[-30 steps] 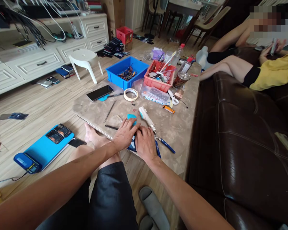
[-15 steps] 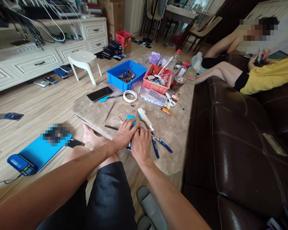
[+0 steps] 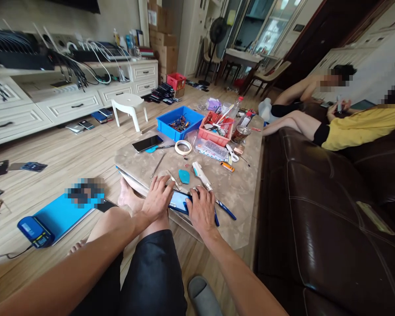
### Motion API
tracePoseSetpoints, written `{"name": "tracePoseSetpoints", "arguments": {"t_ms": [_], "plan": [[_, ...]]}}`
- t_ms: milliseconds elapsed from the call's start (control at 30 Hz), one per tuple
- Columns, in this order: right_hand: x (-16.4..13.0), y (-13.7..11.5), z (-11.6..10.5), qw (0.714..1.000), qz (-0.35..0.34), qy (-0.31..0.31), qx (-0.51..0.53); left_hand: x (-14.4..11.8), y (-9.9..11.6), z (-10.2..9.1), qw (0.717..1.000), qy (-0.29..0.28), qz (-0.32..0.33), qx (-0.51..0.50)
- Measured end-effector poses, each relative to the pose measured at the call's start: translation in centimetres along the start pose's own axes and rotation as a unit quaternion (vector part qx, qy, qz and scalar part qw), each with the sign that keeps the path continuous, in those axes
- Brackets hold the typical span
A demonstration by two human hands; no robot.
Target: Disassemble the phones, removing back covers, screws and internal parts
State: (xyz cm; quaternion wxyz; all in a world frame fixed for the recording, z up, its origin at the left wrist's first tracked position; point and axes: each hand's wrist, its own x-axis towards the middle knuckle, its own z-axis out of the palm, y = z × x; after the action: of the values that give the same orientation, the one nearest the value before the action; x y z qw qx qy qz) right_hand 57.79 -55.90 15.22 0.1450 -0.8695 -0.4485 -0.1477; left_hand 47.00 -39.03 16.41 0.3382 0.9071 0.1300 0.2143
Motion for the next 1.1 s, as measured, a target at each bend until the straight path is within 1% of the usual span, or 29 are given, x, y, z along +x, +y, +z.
{"name": "tracePoseSetpoints", "arguments": {"t_ms": [67, 133, 200, 267, 333, 400, 467, 533, 600, 667, 800, 900, 967, 1033, 1100], "plan": [[-0.3, 0.0, -0.1, 1.0, -0.022, 0.003, 0.013, -3.1, 0.1, -0.6, 0.993, 0.028, -0.093, -0.062], [-0.6, 0.0, -0.1, 0.999, -0.044, -0.002, 0.027, -5.7, 0.4, -0.4, 0.969, 0.04, -0.197, -0.145], [-0.9, -0.1, -0.1, 0.997, -0.063, -0.013, 0.041, -7.0, 0.9, 0.5, 0.926, 0.044, -0.284, -0.246], [-1.2, -0.3, 0.0, 0.996, -0.074, -0.023, 0.054, -7.0, 1.6, 1.7, 0.871, 0.045, -0.348, -0.345], [-1.4, -0.6, 0.2, 0.995, -0.073, -0.029, 0.069, -6.2, 2.3, 2.5, 0.813, 0.052, -0.392, -0.427], [-1.7, -0.9, 0.3, 0.994, -0.063, -0.035, 0.087, -5.4, 2.9, 2.9, 0.764, 0.064, -0.419, -0.487], [-2.0, -1.4, 0.2, 0.992, -0.045, -0.042, 0.109, -5.1, 3.2, 2.8, 0.726, 0.079, -0.43, -0.532], [-2.4, -1.9, -0.1, 0.989, -0.021, -0.051, 0.135, -5.3, 3.2, 2.5, 0.699, 0.09, -0.432, -0.563], [-2.8, -2.4, -0.6, 0.985, 0.009, -0.061, 0.164, -6.0, 3.0, 2.0, 0.683, 0.093, -0.429, -0.583], [-3.2, -2.9, -1.0, 0.977, 0.047, -0.073, 0.193, -6.7, 2.5, 1.4, 0.678, 0.091, -0.422, -0.595], [-3.6, -4.4, -1.0, 0.956, 0.117, -0.115, 0.242, -8.1, 1.9, 0.3, 0.685, 0.087, -0.409, -0.597], [-3.7, -5.9, -1.1, 0.938, 0.149, -0.152, 0.275, -9.0, 1.8, -0.4, 0.691, 0.096, -0.41, -0.587], [-3.8, -7.0, -1.7, 0.925, 0.163, -0.172, 0.296, -9.8, 1.8, -1.0, 0.691, 0.104, -0.413, -0.584], [-4.1, -8.1, -2.7, 0.906, 0.177, -0.192, 0.334, -10.7, 1.8, -2.0, 0.688, 0.109, -0.413, -0.586], [-4.4, -9.3, -3.7, 0.871, 0.2, -0.215, 0.394, -11.7, 1.8, -3.2, 0.686, 0.113, -0.406, -0.593]]}}
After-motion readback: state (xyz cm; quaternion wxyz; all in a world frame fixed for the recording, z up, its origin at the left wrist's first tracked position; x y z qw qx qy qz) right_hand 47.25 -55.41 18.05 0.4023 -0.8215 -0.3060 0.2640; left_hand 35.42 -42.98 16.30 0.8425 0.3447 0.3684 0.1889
